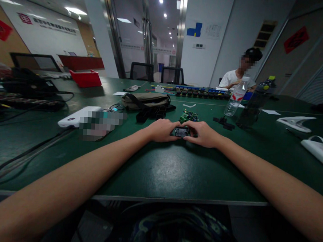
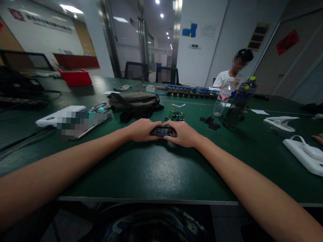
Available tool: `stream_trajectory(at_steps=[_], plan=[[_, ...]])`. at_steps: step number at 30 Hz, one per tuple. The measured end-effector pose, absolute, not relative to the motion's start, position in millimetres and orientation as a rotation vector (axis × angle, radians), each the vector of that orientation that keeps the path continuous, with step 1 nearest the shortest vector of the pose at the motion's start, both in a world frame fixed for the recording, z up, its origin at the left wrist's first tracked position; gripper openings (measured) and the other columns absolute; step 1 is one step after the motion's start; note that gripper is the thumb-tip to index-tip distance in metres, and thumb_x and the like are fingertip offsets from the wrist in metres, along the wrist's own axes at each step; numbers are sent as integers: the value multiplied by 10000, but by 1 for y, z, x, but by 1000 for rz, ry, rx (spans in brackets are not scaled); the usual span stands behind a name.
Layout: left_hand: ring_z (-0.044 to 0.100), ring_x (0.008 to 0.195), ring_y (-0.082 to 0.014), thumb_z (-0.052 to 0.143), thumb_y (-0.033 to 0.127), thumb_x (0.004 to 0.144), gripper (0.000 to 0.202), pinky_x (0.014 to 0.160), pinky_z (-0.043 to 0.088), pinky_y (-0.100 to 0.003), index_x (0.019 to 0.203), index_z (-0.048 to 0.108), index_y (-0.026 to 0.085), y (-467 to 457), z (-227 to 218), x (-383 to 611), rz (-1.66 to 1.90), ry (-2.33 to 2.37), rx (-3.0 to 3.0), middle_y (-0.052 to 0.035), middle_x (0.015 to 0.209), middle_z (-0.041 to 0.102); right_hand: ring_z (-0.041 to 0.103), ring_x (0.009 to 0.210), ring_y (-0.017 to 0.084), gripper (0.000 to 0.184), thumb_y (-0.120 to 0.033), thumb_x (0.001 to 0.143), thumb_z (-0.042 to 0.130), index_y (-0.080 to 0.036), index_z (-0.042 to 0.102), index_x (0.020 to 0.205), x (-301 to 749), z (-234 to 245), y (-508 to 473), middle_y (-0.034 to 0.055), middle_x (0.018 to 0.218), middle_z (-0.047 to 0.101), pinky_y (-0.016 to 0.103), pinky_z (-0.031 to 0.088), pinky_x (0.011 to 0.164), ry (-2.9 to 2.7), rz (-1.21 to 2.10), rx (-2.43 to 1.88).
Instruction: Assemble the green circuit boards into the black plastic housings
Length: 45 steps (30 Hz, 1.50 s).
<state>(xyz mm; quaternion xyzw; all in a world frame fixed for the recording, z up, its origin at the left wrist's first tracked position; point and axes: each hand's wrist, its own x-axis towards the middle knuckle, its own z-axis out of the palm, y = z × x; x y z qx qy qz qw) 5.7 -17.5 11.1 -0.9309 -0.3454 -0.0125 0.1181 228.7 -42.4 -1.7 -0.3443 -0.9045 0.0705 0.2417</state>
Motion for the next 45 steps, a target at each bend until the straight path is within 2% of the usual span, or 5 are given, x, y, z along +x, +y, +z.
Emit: stream_trajectory(at_steps=[45], plan=[[723, 885, -310, 491, 526, 925, 478, 700, 508, -349, 1259, 560, 190, -18, 12, 6, -23, -1010, -2719, -116, 987, 747, 584, 666, 146, 394, -303, 824, 704, -156, 621, 1180, 229, -3, -42, 28, 820, 680, 266, 433, 680, -2477, 179, -941]])
